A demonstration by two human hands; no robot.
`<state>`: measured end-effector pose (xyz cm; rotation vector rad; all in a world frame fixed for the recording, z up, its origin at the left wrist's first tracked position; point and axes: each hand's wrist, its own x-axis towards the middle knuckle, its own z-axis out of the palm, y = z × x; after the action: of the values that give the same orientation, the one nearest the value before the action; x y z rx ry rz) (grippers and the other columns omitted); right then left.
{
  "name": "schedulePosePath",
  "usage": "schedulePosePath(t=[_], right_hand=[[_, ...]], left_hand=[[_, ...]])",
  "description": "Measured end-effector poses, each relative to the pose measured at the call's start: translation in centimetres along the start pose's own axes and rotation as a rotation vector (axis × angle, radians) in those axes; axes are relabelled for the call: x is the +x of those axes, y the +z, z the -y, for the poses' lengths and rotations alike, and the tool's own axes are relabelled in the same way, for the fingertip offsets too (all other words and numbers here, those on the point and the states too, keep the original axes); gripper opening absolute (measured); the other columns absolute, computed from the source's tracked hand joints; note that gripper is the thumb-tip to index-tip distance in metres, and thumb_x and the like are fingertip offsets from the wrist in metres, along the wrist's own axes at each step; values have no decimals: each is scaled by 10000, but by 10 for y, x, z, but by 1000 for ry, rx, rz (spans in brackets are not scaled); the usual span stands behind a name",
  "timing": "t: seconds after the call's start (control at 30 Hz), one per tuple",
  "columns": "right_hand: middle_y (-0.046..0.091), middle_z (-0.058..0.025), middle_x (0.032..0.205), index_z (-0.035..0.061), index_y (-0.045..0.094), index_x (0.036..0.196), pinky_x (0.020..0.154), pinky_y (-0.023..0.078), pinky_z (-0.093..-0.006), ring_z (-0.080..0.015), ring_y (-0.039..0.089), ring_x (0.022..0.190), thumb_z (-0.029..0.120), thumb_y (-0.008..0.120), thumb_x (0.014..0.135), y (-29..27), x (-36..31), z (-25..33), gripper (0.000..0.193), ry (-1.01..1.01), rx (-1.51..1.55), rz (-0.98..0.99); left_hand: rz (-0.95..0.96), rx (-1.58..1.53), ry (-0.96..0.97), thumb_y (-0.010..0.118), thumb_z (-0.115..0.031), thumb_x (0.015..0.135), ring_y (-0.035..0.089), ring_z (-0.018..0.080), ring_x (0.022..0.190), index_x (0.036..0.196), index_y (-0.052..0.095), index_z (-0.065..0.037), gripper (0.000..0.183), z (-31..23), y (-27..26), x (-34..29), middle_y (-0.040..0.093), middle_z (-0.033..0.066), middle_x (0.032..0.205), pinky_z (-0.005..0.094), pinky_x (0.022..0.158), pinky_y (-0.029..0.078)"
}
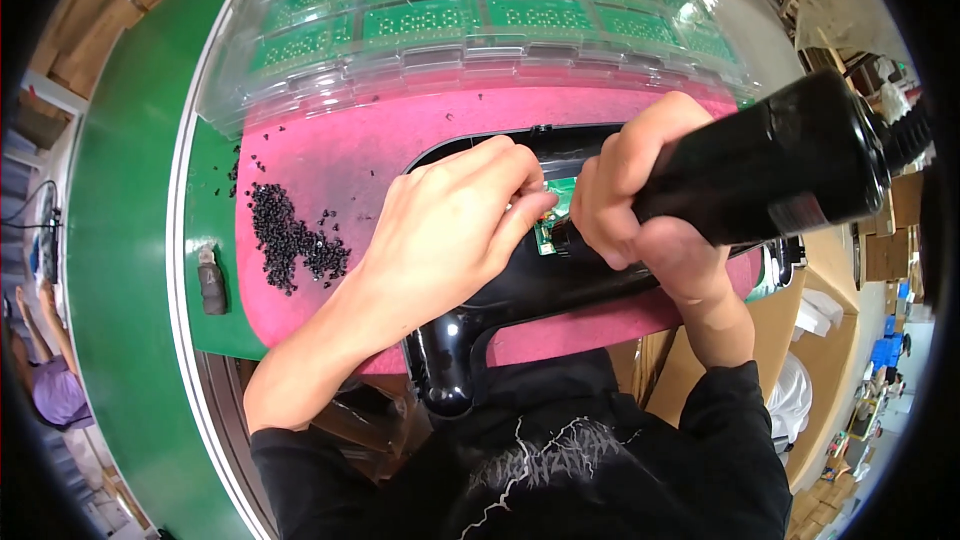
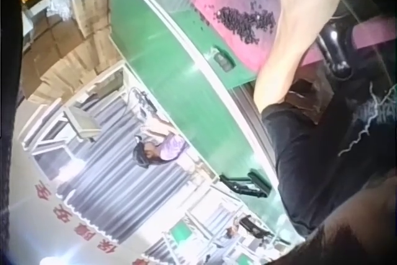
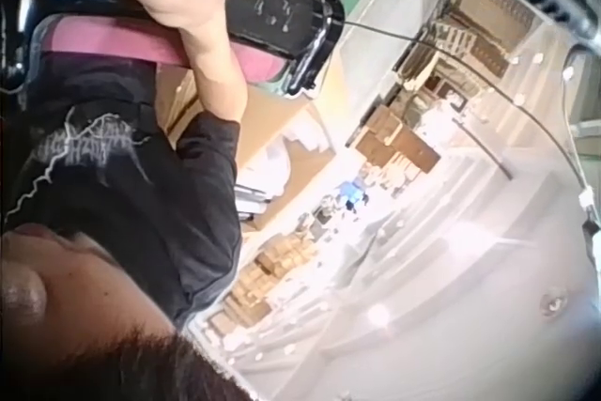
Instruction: Assembling electronic components by installing circuit boards into plastic housings and fastening them with an electric screwdriver.
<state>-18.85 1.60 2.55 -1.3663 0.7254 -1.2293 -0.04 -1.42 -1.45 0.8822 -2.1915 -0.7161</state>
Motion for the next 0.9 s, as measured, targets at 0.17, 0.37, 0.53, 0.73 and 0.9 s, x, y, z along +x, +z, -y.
schedulePosePath(t=[0.17,0.37,0.53,0.73,0.9], right_hand=[[490,11,633,76,468,1017,496,386,-257,-95,464,515,353,778,850,4,-6,-5,448,-128,26,32],[498,46,612,118,479,1041,491,392,-266,-91,481,482,405,665,907,-7,-10,5,367,-295,149,-19],[528,60,653,136,479,1063,578,439,-254,-77,533,542,391,626,936,-25,-9,15,321,-381,197,93],[559,36,691,125,453,1078,584,445,-273,-93,543,547,372,627,934,-35,-16,29,334,-400,256,146],[486,5,611,62,456,1019,496,401,-264,-115,471,482,319,687,868,-39,-24,41,377,-254,-138,-182]], left_hand=[[85,1,12,672,-113,859,640,357,801,902,617,-20,116,6,2,-4,627,131,842,439,674,509],[288,92,20,696,-186,856,649,350,836,903,647,-22,177,6,3,-5,654,135,865,425,705,521],[210,-149,102,723,-114,844,630,318,727,905,641,1,154,3,2,0,642,116,814,387,638,501],[290,-346,143,778,-106,793,636,232,734,1005,663,8,267,4,3,1,669,103,889,329,621,488],[175,-206,28,907,-259,452,583,227,1005,1319,453,-53,1000,1,1,4,613,73,1120,345,820,449]])
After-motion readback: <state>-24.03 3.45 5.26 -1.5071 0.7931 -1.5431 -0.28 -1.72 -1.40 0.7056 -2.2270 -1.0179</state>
